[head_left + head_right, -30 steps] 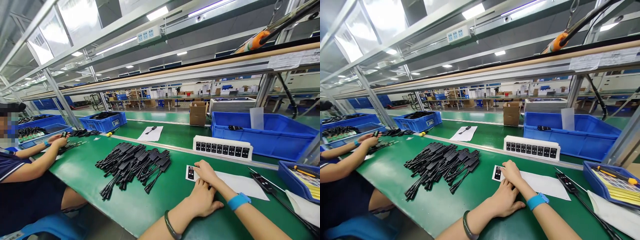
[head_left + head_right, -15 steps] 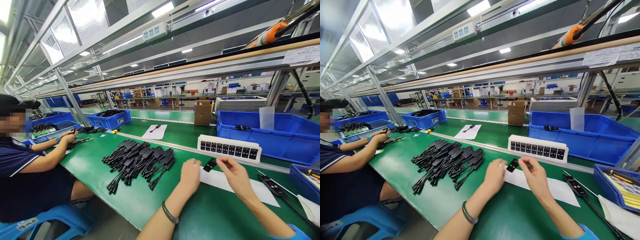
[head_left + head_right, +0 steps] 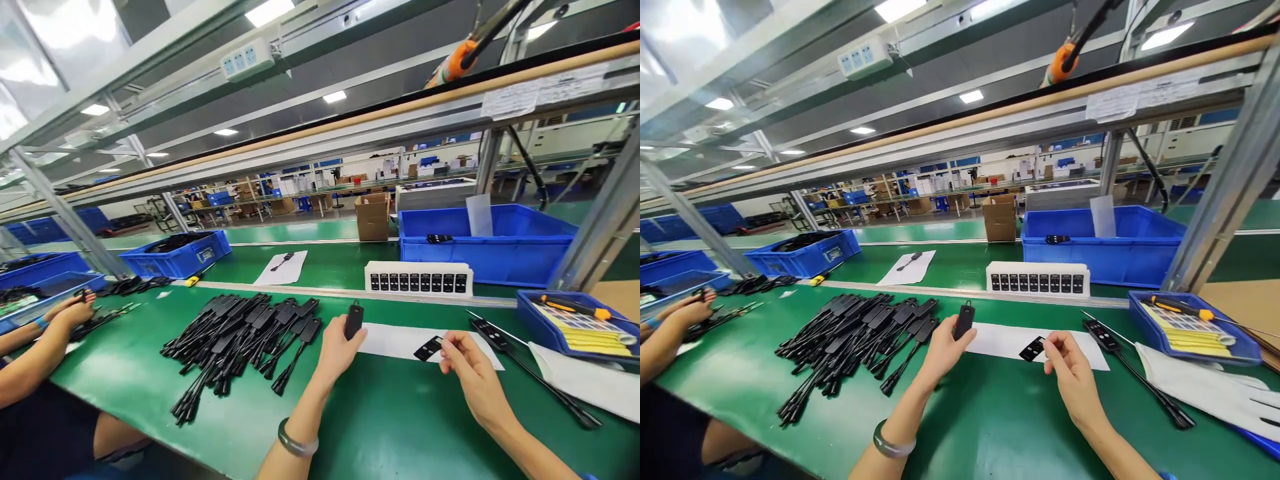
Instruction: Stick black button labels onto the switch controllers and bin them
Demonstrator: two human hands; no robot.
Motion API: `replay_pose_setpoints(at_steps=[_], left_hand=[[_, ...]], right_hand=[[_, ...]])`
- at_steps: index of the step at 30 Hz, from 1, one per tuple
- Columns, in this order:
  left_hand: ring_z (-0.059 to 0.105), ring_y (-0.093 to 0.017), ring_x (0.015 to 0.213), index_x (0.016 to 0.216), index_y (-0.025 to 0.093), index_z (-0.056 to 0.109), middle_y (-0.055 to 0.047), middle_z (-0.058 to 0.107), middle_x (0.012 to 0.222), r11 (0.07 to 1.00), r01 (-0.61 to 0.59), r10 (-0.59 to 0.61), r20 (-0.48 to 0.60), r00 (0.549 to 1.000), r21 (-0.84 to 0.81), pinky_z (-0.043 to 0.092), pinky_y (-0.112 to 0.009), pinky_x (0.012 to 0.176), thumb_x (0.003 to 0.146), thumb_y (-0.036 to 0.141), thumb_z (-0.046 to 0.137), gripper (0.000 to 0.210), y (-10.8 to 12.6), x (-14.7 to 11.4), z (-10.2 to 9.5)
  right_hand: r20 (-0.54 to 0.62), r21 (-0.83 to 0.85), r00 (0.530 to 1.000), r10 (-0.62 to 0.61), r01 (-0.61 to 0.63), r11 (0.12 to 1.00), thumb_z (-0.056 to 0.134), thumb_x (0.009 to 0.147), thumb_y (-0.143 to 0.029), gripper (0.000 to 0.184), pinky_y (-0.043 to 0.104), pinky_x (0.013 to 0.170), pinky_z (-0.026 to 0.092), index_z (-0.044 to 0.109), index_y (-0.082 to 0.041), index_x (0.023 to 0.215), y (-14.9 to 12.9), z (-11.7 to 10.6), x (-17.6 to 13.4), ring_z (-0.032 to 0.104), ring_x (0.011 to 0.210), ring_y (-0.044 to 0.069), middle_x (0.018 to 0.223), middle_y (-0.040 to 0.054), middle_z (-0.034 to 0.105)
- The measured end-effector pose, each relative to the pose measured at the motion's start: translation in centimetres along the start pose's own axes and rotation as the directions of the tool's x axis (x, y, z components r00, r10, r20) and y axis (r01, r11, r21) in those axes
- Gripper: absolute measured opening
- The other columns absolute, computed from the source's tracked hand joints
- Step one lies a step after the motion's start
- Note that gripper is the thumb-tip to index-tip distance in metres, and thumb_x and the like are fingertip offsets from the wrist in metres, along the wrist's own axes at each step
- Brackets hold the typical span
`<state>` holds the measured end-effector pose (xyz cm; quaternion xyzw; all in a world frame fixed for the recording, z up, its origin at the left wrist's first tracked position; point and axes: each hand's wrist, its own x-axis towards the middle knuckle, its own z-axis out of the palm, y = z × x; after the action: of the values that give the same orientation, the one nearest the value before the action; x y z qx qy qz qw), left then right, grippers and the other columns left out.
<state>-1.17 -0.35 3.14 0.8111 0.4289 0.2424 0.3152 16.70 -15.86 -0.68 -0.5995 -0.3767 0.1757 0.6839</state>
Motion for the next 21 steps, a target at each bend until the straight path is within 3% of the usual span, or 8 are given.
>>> replay_pose_setpoints(at_steps=[4, 7, 9, 14, 21], left_hand=[[0.058, -0.012, 0.061, 0.102, 0.013, 0.053, -0.004, 0.060, 0.080, 0.944, 0.027, 0.084, 0.319, 0.944, -0.329, 0.050, -0.025, 0.057, 0.084, 0.037, 0.050, 0.030, 1.8, -2.3, 3.8], [0.060, -0.011, 0.065, 0.110, 0.012, 0.050, -0.006, 0.061, 0.089, 0.720, 0.271, 0.121, 0.501, 0.857, -0.638, 0.052, -0.025, 0.064, 0.075, 0.030, 0.062, 0.041, 2.4, -3.8, 5.3], [0.064, -0.014, 0.071, 0.113, 0.013, 0.050, -0.007, 0.062, 0.092, 0.554, 0.419, 0.142, 0.577, 0.804, -0.720, 0.052, -0.027, 0.069, 0.068, 0.023, 0.069, 0.050, 2.6, -4.3, 5.7], [0.068, -0.023, 0.085, 0.118, 0.015, 0.047, -0.010, 0.066, 0.093, 0.473, 0.504, 0.180, 0.639, 0.748, -0.723, 0.051, -0.034, 0.080, 0.063, 0.012, 0.070, 0.060, 3.0, -4.9, 5.4], [0.067, -0.027, 0.091, 0.118, 0.016, 0.044, -0.012, 0.067, 0.097, 0.465, 0.526, 0.220, 0.668, 0.711, -0.713, 0.050, -0.039, 0.083, 0.064, 0.010, 0.067, 0.059, 3.3, -5.2, 5.3]], right_hand=[[0.056, 0.088, 0.998, 0.013, -0.018, 0.996, 0.054, 0.088, -0.048, 0.026, 0.024, 0.052, 0.039, 0.049, -0.023, 0.085, -1.1, 0.3, -0.3, 0.046, 0.051, 0.010, 0.071, -0.0043, 0.045], [0.083, 0.076, 0.997, 0.009, -0.015, 0.997, 0.055, 0.087, -0.046, 0.025, 0.022, 0.050, 0.038, 0.049, -0.022, 0.085, -1.6, 0.4, -0.4, 0.045, 0.050, 0.008, 0.073, -0.0045, 0.045], [0.102, 0.046, 0.995, 0.021, -0.026, 0.999, 0.055, 0.087, -0.045, 0.023, 0.021, 0.048, 0.037, 0.049, -0.022, 0.085, -1.7, 0.4, -0.5, 0.043, 0.049, 0.008, 0.074, -0.0043, 0.046], [0.157, -0.005, 0.985, 0.069, -0.069, 0.998, 0.057, 0.086, -0.041, 0.021, 0.020, 0.044, 0.036, 0.052, -0.021, 0.084, -1.6, 0.6, -0.9, 0.042, 0.052, 0.009, 0.070, -0.0035, 0.047], [0.193, -0.016, 0.975, 0.107, -0.106, 0.994, 0.059, 0.084, -0.040, 0.020, 0.022, 0.052, 0.046, 0.056, -0.021, 0.085, -1.9, 0.7, -1.2, 0.052, 0.063, 0.014, 0.073, -0.0010, 0.052]])
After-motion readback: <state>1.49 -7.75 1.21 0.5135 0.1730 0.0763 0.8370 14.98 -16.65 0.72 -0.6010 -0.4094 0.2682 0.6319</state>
